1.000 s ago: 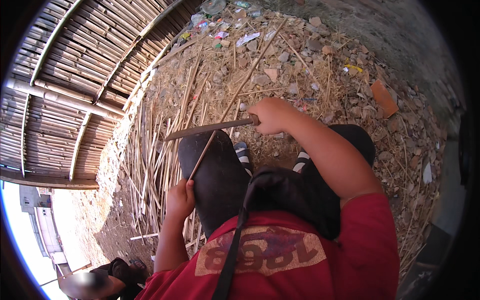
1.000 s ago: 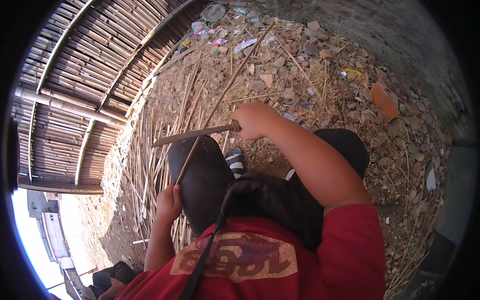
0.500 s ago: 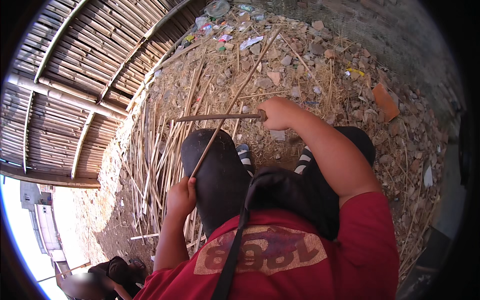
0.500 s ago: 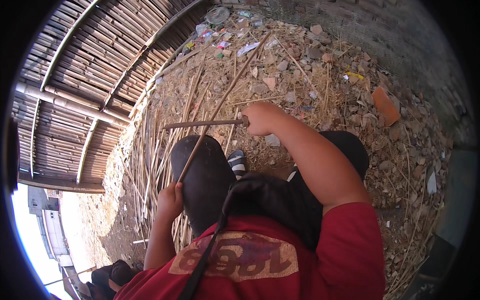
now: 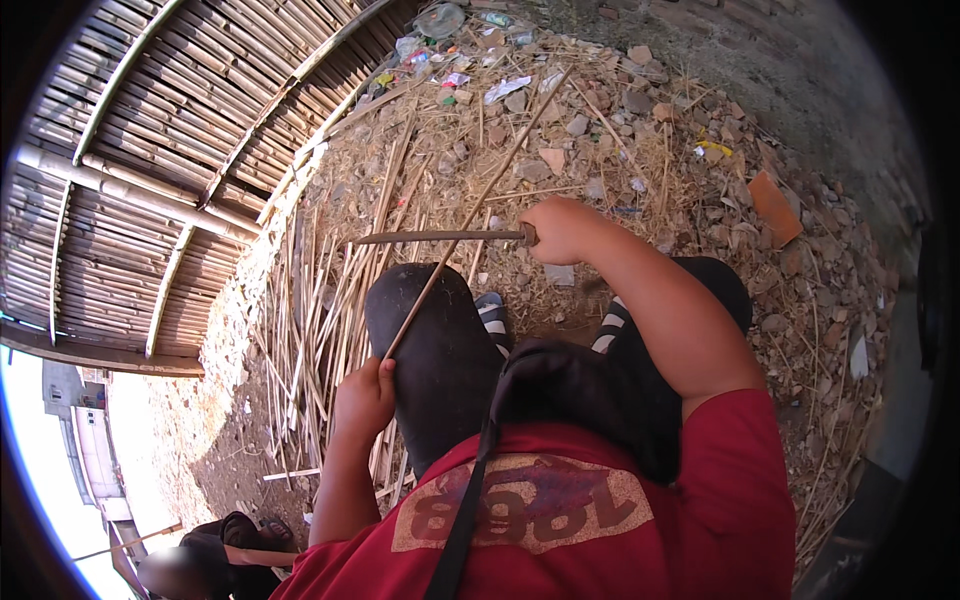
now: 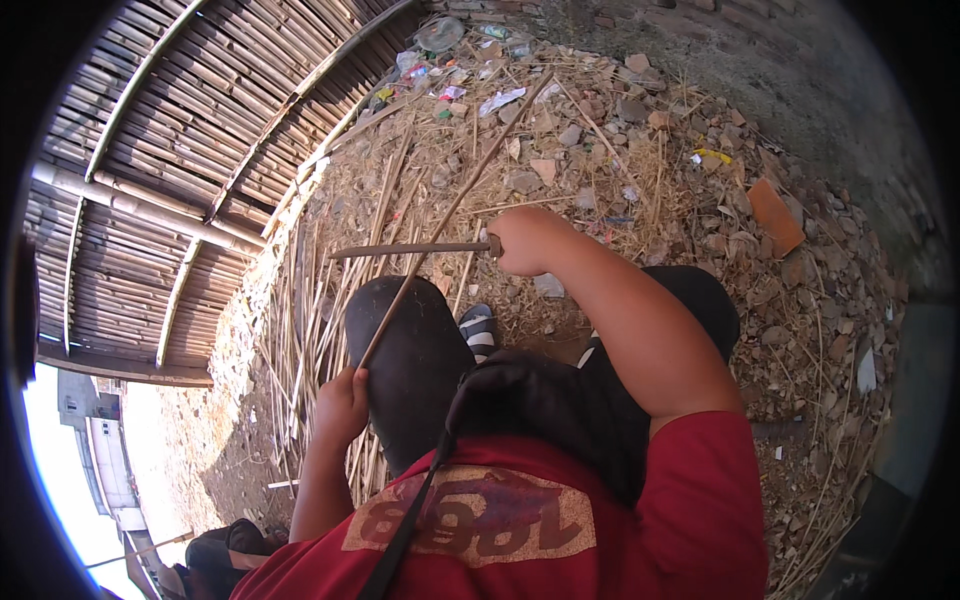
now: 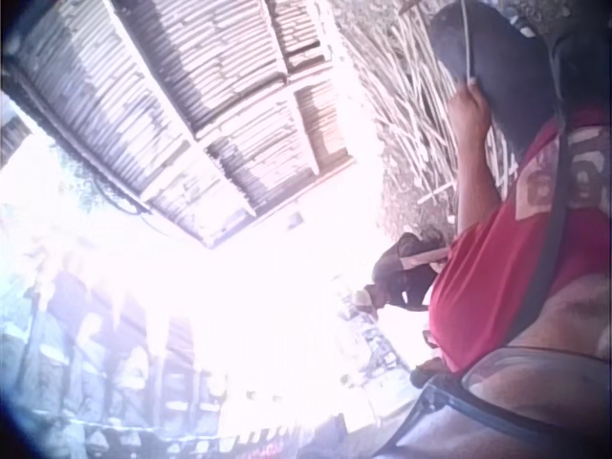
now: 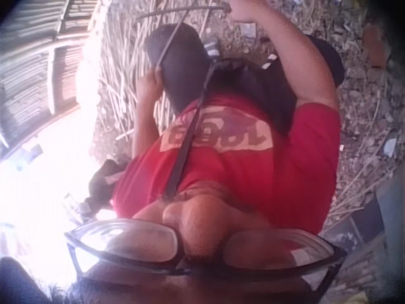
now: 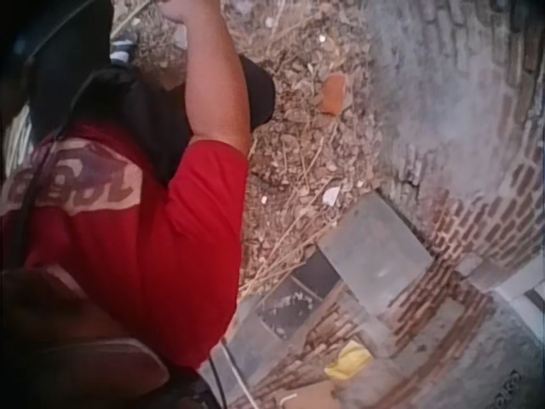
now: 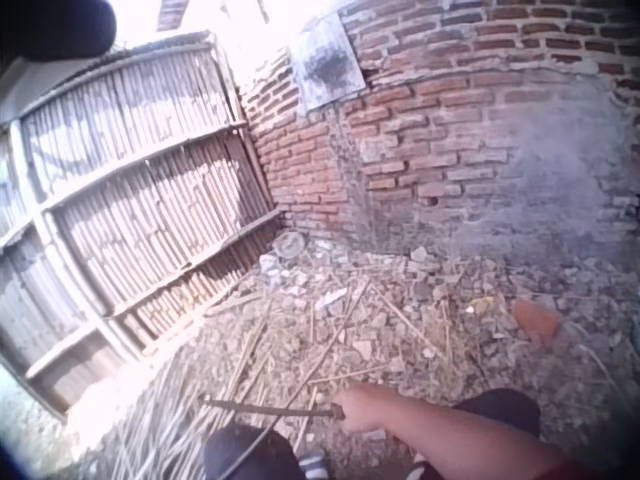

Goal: The person peels layers from a thin bamboo strip using a machete while holding the strip against their knee.

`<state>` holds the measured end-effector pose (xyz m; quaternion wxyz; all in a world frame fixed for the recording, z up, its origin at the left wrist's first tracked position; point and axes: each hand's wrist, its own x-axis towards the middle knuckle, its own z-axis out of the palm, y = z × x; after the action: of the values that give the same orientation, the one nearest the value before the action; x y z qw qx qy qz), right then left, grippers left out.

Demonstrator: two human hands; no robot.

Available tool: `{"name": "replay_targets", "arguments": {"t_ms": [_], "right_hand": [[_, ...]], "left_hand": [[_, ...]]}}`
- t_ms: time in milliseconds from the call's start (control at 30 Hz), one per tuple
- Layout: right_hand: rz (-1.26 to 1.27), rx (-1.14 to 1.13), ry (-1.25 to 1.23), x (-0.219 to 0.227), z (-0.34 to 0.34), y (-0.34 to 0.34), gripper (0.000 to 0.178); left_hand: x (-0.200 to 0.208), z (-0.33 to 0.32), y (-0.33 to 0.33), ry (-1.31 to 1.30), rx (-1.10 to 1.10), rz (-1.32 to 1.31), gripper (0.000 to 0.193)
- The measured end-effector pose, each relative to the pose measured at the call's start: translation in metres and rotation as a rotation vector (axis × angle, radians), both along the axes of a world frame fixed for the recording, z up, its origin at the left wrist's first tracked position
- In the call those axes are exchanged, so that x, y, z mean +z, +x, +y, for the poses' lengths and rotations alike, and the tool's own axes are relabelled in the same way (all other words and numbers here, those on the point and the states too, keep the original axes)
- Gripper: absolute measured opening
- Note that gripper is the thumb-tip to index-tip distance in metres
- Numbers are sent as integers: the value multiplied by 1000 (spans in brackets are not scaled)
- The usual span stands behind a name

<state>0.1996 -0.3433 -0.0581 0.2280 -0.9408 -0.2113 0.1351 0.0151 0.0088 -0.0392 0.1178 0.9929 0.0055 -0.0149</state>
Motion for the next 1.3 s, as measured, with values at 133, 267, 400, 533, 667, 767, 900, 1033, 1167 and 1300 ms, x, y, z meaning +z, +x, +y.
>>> {"name": "replay_targets", "arguments": {"t_ms": [133,267,400,533,667,767,900,1033,1167,1300], "right_hand": [[-59,100,-39,18,20,-21,19],[-56,80,-16,2,13,-12,19],[-13,-41,45,-2,5,1,20],[-67,25,-18,15,16,-18,22],[-77,19,-47,11,13,-18,23],[-32,-61,-22,-8,-5,9,23],[-56,1,-43,14,12,-17,22],[-115,0,-17,2,3,-6,20],[-107,-132,49,-25,-12,16,20],[-65,-58,-11,10,3,-10,22]], "left_hand": [[-4,1,-4,-23,13,22,40],[-4,-2,-5,-4,-4,16,39],[3,-3,1,-38,10,7,38],[0,-2,-3,-48,7,8,38],[-11,1,-2,-19,-20,-35,38],[-2,-3,6,-17,-42,-40,38],[0,-3,-3,-18,3,-23,38],[-14,3,-4,-20,-9,-38,38],[-7,-1,5,-56,-11,-52,38],[-5,-1,-3,-10,29,-28,38]]}}
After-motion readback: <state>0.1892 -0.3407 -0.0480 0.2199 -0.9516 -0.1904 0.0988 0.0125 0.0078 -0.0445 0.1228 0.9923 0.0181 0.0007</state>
